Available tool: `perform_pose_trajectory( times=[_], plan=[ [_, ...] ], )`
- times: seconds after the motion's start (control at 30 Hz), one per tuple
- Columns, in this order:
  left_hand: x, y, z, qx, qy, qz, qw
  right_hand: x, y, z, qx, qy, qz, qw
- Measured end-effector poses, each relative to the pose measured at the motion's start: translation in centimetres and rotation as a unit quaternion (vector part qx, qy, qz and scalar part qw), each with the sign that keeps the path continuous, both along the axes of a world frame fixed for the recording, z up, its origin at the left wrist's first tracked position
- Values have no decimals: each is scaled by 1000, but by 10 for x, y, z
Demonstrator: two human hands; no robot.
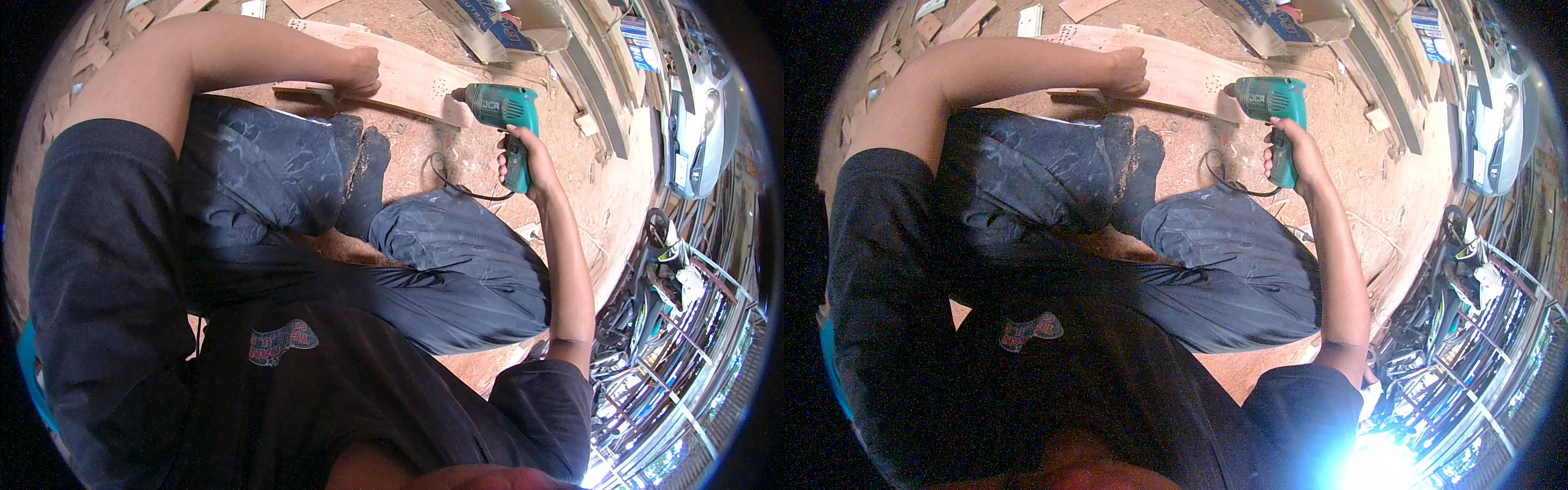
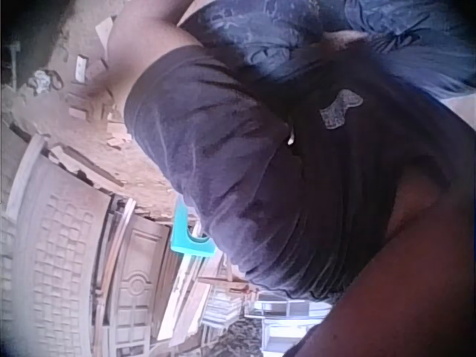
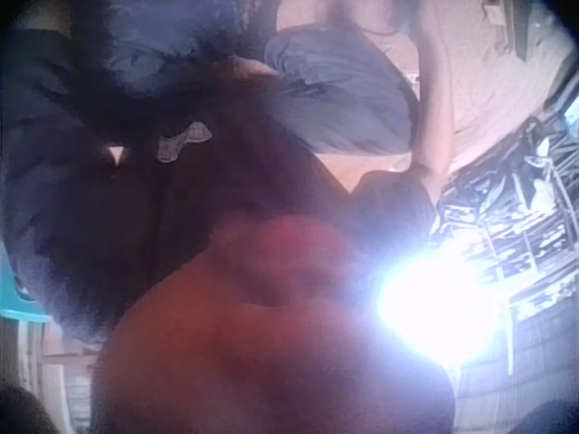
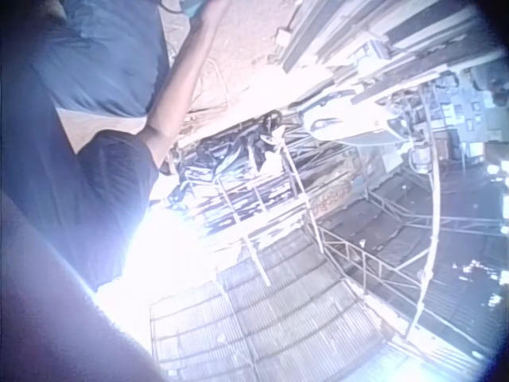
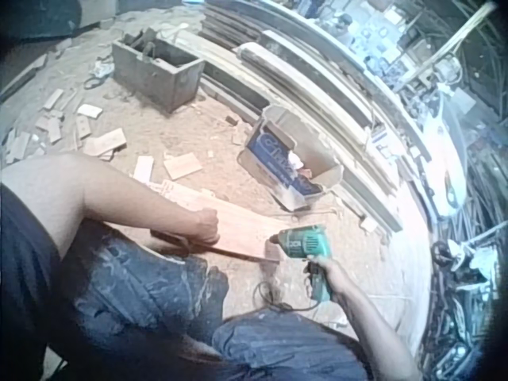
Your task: The person drills holes into a piece of wood using a handheld power drill and wipes the surface with a small cloth.
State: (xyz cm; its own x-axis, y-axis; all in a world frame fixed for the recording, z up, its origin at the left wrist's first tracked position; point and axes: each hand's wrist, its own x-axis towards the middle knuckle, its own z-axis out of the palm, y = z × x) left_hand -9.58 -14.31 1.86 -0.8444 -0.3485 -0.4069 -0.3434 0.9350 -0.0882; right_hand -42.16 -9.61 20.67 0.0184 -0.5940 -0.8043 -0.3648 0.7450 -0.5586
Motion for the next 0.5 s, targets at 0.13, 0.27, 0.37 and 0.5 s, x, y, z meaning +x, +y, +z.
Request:
perform_pose_trajectory(
  times=[0.13, 0.27, 0.37, 0.5],
  plan=[
    [-2, -1, -3, 4, 2, 7, 1000, 2, 0, 1, -5, 2, 6, 1000],
    [-5, 0, -1, -15, -45, 8, 999, 4, 0, 3, 0, 4, 13, 1000],
    [-4, 0, 1, -5, -44, 11, 999, 4, -1, 3, 5, 3, 17, 1000],
    [-5, -1, -1, -12, -34, 5, 999, 0, -3, 1, 13, 2, 18, 1000]
  ],
)
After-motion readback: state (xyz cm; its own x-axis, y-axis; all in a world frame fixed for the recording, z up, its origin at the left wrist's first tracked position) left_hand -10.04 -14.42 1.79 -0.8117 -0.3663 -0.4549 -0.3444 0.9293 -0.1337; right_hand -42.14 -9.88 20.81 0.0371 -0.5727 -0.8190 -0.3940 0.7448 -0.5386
